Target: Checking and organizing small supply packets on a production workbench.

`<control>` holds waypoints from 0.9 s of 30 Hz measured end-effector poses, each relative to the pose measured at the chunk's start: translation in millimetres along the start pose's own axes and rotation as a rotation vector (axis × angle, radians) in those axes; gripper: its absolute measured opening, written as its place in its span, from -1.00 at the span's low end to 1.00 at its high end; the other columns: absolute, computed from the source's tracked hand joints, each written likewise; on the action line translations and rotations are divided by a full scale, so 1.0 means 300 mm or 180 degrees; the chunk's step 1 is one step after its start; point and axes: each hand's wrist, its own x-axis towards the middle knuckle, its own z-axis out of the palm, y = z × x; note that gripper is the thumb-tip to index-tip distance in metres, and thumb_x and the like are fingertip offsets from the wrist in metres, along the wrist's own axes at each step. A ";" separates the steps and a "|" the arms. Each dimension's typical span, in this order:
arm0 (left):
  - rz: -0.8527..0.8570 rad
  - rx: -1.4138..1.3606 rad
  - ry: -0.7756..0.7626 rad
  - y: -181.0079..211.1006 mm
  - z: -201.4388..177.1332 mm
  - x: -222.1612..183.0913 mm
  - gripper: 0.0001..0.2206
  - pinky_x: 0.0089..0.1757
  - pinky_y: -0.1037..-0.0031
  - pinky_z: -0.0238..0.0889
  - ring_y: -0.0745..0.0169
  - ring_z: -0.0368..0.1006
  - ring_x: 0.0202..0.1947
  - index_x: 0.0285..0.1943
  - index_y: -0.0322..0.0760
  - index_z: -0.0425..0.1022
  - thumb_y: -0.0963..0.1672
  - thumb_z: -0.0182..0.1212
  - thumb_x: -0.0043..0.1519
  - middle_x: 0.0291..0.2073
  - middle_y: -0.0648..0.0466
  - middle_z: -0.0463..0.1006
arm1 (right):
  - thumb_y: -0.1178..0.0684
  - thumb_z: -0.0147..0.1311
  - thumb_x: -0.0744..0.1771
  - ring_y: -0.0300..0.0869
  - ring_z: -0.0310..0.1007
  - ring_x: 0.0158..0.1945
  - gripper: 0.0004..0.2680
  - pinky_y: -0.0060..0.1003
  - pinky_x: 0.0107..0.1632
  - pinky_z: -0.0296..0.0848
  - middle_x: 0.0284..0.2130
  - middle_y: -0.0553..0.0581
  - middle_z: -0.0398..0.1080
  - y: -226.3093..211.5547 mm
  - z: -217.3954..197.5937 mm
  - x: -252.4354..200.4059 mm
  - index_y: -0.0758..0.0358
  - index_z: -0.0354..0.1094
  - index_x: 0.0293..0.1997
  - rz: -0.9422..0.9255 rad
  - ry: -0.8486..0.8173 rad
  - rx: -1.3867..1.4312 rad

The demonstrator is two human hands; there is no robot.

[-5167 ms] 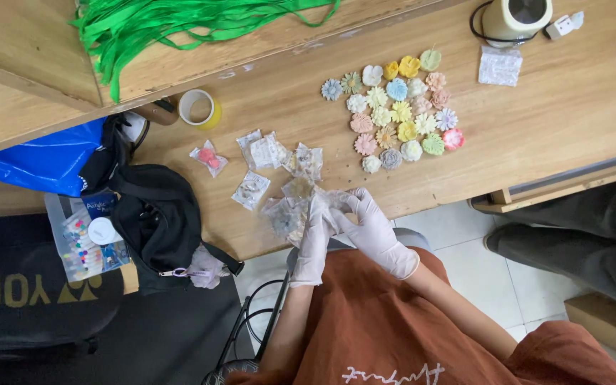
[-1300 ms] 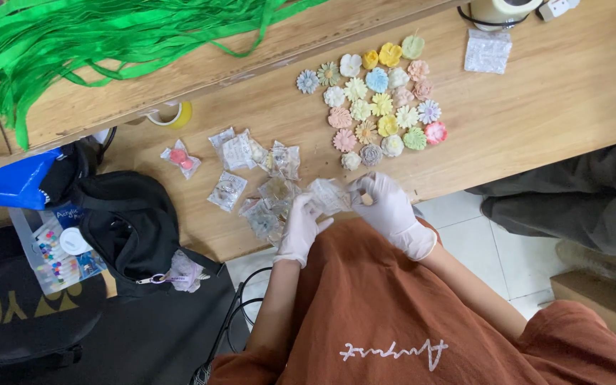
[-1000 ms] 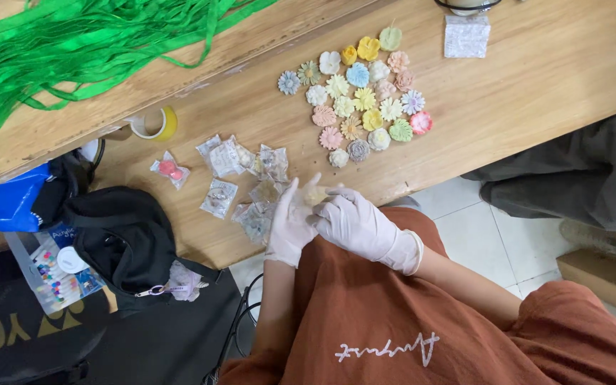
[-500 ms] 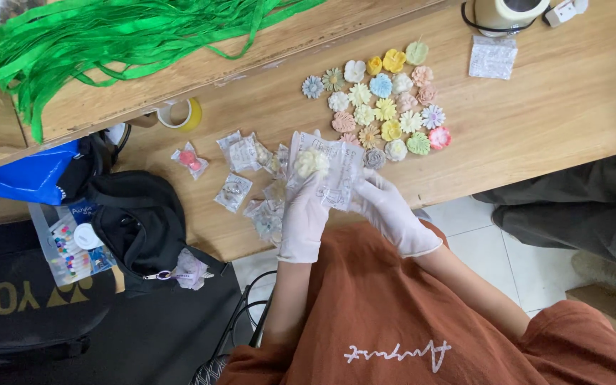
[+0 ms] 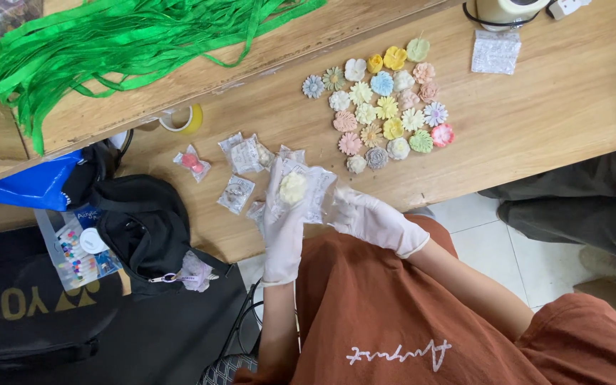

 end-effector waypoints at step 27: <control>0.1613 0.4216 0.0243 0.116 0.031 -0.062 -0.76 0.10 0.35 0.40 0.05 0.57 0.09 0.15 -0.29 0.56 -0.22 0.23 0.31 0.08 0.00 0.62 | -0.10 0.11 0.42 -0.04 0.20 0.35 -0.46 0.07 0.44 0.17 0.34 0.15 0.16 0.013 -0.006 0.076 0.13 -0.09 0.58 0.0171 0.0215 -0.0535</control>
